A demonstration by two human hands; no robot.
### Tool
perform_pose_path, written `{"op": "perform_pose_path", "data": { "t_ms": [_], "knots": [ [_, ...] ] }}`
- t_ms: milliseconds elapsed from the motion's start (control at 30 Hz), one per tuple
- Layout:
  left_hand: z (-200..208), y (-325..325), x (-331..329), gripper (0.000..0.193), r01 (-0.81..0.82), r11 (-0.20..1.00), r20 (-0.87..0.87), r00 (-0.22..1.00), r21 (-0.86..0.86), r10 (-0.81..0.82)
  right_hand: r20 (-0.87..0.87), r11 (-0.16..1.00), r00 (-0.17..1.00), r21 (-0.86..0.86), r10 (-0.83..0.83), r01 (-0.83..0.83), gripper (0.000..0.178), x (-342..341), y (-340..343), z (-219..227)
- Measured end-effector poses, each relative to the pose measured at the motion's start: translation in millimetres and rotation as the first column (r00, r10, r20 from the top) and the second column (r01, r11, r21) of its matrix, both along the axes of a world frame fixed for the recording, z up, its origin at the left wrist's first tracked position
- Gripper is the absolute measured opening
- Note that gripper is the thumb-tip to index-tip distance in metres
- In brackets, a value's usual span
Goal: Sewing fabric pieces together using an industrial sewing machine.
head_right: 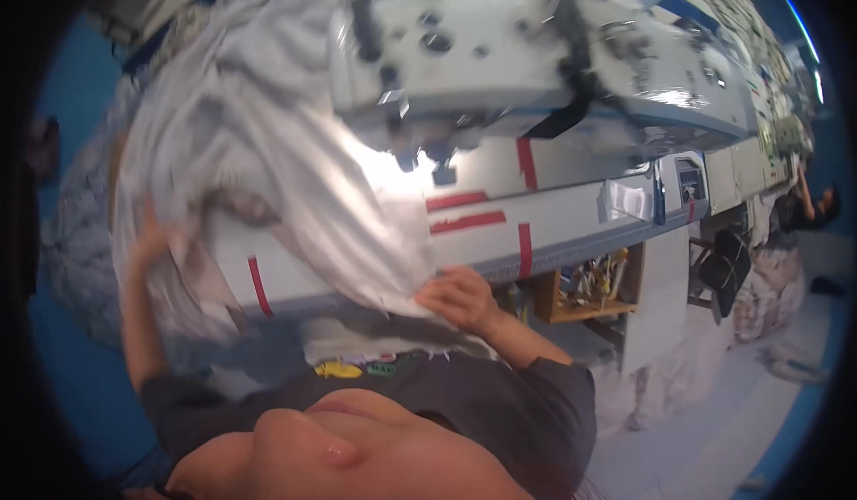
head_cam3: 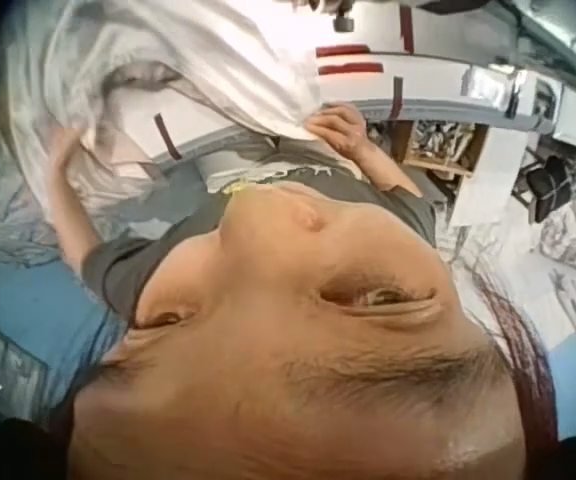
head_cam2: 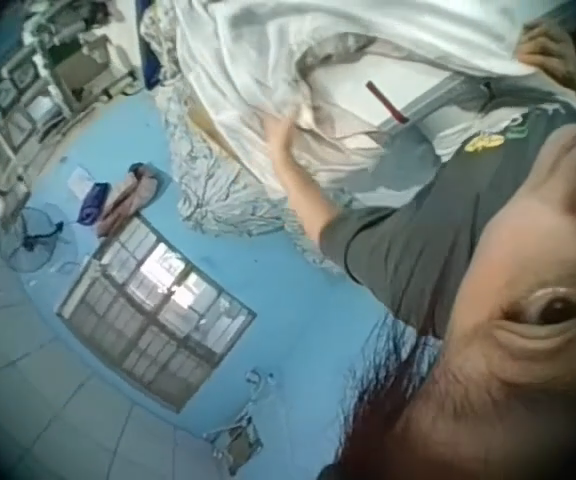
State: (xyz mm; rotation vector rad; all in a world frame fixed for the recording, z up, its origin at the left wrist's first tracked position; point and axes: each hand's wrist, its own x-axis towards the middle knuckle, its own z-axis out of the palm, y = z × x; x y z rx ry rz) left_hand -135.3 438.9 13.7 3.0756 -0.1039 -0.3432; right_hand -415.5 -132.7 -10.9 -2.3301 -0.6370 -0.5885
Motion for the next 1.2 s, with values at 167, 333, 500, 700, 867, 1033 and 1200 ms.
{"op": "perform_pose_path", "data": {
  "t_ms": [167, 333, 500, 700, 867, 1033, 1200],
  "knots": [
    [67.0, -122.7, -60.1, 0.07, -0.168, 0.922, 0.027, 0.982, -0.348, 0.189, 0.074, 1.0, 0.997, -0.014, 0.006, -0.005, 0.022, -4.1, -10.1, 6.1],
    [101.1, -138.1, 108.6, 0.029, 0.396, 0.898, 0.76, 0.518, 0.193, -0.392, 0.111, 0.999, 0.993, 0.025, 0.03, -0.033, 0.022, -1.9, -2.3, -0.3],
    [195.8, -212.4, 129.4, 0.049, 0.523, 0.848, 0.808, 0.461, 0.087, -0.368, 0.07, 0.997, 0.998, 0.075, 0.004, -0.01, 0.02, 3.4, 4.2, 5.5],
    [113.7, -293.8, -43.2, 0.082, 0.816, 0.565, 0.2, 0.537, 0.123, -0.819, 0.081, 0.994, 0.995, 0.086, 0.064, -0.071, 0.013, -0.5, 4.4, -1.4],
    [7.3, -257.7, -29.1, 0.044, 0.848, 0.529, 0.45, 0.461, 0.028, -0.764, 0.217, 0.991, 0.974, 0.098, 0.062, -0.085, 0.011, 8.3, 11.0, 0.5],
    [35.4, -306.2, -60.9, 0.061, 0.865, 0.483, 0.663, 0.282, 0.138, -0.694, 0.121, 0.993, 0.992, 0.118, -0.021, 0.007, 0.009, -0.7, 9.9, 9.1],
    [37.2, -301.5, -60.6, 0.04, 0.844, 0.493, 0.382, 0.392, 0.213, -0.837, 0.037, 0.98, 0.999, 0.198, -0.001, -0.007, 0.02, -6.3, 19.3, 12.7]
  ]
}}
